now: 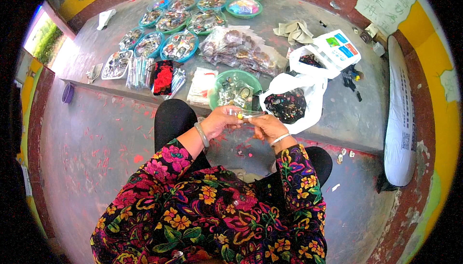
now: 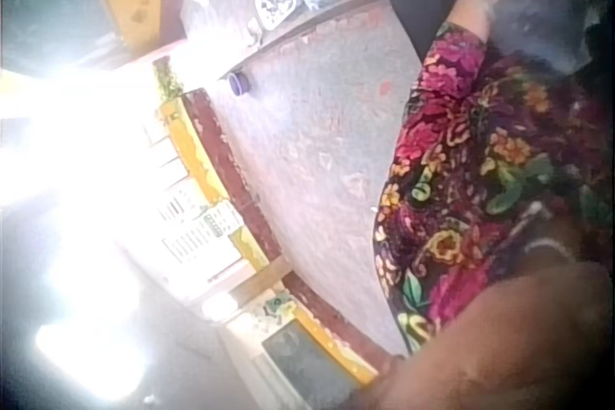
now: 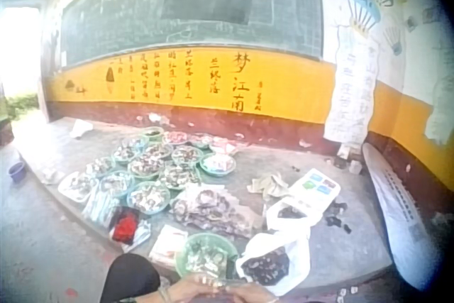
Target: The person sits on the floor and packs small jewelry items into clear plastic bags. They pick up items from a white sack, place them into bags, and arrange the sealed packages into a green bowl.
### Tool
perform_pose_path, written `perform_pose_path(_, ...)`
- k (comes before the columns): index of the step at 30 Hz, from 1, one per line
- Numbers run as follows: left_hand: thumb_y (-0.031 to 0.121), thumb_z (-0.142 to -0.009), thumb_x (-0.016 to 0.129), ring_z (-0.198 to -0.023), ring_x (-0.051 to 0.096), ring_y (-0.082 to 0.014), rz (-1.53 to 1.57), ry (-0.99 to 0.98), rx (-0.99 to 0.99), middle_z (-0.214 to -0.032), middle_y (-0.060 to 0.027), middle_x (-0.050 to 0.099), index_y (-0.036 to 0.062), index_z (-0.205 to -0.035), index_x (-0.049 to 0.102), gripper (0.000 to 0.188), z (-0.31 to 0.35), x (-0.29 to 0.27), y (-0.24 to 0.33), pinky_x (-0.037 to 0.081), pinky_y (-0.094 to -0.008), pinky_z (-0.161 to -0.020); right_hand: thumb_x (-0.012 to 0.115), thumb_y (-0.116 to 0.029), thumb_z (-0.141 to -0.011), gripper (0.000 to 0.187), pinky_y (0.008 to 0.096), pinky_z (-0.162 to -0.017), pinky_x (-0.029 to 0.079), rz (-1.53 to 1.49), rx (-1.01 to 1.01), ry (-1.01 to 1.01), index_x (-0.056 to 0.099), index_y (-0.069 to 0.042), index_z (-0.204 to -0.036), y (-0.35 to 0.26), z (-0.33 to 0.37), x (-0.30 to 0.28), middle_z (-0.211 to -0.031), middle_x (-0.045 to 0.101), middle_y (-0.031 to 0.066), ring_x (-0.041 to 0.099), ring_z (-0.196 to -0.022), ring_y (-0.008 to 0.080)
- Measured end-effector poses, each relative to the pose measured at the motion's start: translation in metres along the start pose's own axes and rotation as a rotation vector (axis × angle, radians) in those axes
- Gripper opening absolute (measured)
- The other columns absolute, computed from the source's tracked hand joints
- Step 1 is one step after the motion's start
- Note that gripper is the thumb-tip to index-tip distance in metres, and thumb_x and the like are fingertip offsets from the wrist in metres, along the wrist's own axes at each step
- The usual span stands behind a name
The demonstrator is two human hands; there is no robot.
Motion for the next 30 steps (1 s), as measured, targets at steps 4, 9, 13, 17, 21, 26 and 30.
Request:
perform_pose_path(4, 0.004, -0.077, 0.061, -0.070, 0.060, -0.0141, 0.099, 0.003, 0.016, -0.083, -0.0059, 0.061, 0.0016, -0.097, 0.054, 0.021, -0.002, -0.003, -0.001, 0.048, -0.0215, -0.058, 0.057, -0.019, -0.083, 0.020, 0.0251, -0.043, 0.036, -0.088, -0.054, 0.073, 0.061, 0.001, -0.086, -0.009, 0.002, -0.007, -0.041, 0.044, 0.0020, 0.038, -0.033, 0.0107)
perform_pose_path(9, 0.005, -0.079, 0.060, -0.079, 0.062, -0.0216, 0.190, -0.028, 0.027, -0.090, -0.0092, 0.060, 0.0001, -0.097, 0.055, 0.019, 0.001, 0.003, 0.004, 0.053, -0.0254, -0.069, 0.055, -0.019, -0.084, 0.021, 0.0253, -0.044, 0.036, -0.074, -0.068, 0.062, 0.060, 0.000, -0.075, -0.010, 0.002, -0.005, -0.040, 0.044, 0.0024, 0.037, -0.033, 0.0111)
perform_pose_path(13, 0.004, -0.079, 0.060, -0.079, 0.062, -0.0219, 0.174, -0.050, 0.038, -0.092, -0.0105, 0.060, -0.0010, -0.098, 0.055, 0.020, 0.001, 0.003, 0.002, 0.053, -0.0265, -0.069, 0.055, -0.020, -0.084, 0.023, 0.0252, -0.044, 0.036, -0.014, -0.083, 0.015, 0.061, -0.001, -0.073, -0.009, 0.003, -0.003, -0.038, 0.042, 0.0019, 0.036, -0.032, 0.0110)
perform_pose_path(17, 0.004, -0.079, 0.060, -0.079, 0.062, -0.0194, 0.138, -0.084, 0.032, -0.092, -0.0104, 0.061, -0.0017, -0.100, 0.055, 0.023, -0.001, 0.003, -0.002, 0.052, -0.0255, -0.069, 0.055, -0.021, -0.084, 0.022, 0.0244, -0.041, 0.034, 0.008, -0.056, -0.012, 0.060, -0.002, -0.073, -0.006, 0.002, -0.003, -0.038, 0.042, 0.0015, 0.036, -0.032, 0.0106)
perform_pose_path(21, 0.007, -0.080, 0.058, -0.081, 0.062, -0.0163, 0.080, -0.116, 0.031, -0.092, -0.0084, 0.061, -0.0014, -0.102, 0.055, 0.023, -0.003, 0.003, -0.007, 0.051, -0.0238, -0.069, 0.056, -0.021, -0.083, 0.021, 0.0228, -0.038, 0.031, 0.049, -0.030, -0.024, 0.061, -0.002, -0.076, -0.006, 0.004, 0.000, -0.038, 0.041, 0.0007, 0.036, -0.032, 0.0102)
perform_pose_path(26, 0.010, -0.082, 0.057, -0.083, 0.061, -0.0155, 0.080, -0.058, 0.017, -0.093, -0.0049, 0.062, 0.0023, -0.102, 0.056, 0.021, -0.003, 0.002, -0.004, 0.044, -0.0197, -0.057, 0.057, -0.016, -0.082, 0.020, 0.0210, -0.039, 0.034, 0.089, -0.092, 0.005, 0.061, 0.002, -0.090, -0.018, 0.006, 0.002, -0.047, 0.048, 0.0009, 0.042, -0.036, 0.0099)
perform_pose_path(30, 0.010, -0.083, 0.056, -0.085, 0.061, -0.0148, 0.246, 0.046, 0.086, -0.095, -0.0025, 0.062, 0.0055, -0.105, 0.053, 0.023, 0.000, -0.002, 0.007, 0.036, -0.0186, -0.048, 0.057, -0.007, -0.080, 0.019, 0.0211, -0.045, 0.041, 0.010, -0.441, 0.278, 0.060, 0.004, -0.095, -0.043, 0.010, -0.021, -0.058, 0.056, 0.0042, 0.051, -0.048, 0.0100)
Point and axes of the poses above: each hand's wrist, its own z-axis away from the middle knuckle, its own x-axis out of the palm, y = z × x, the point moved 8 cm from there along -z, towards the middle knuckle
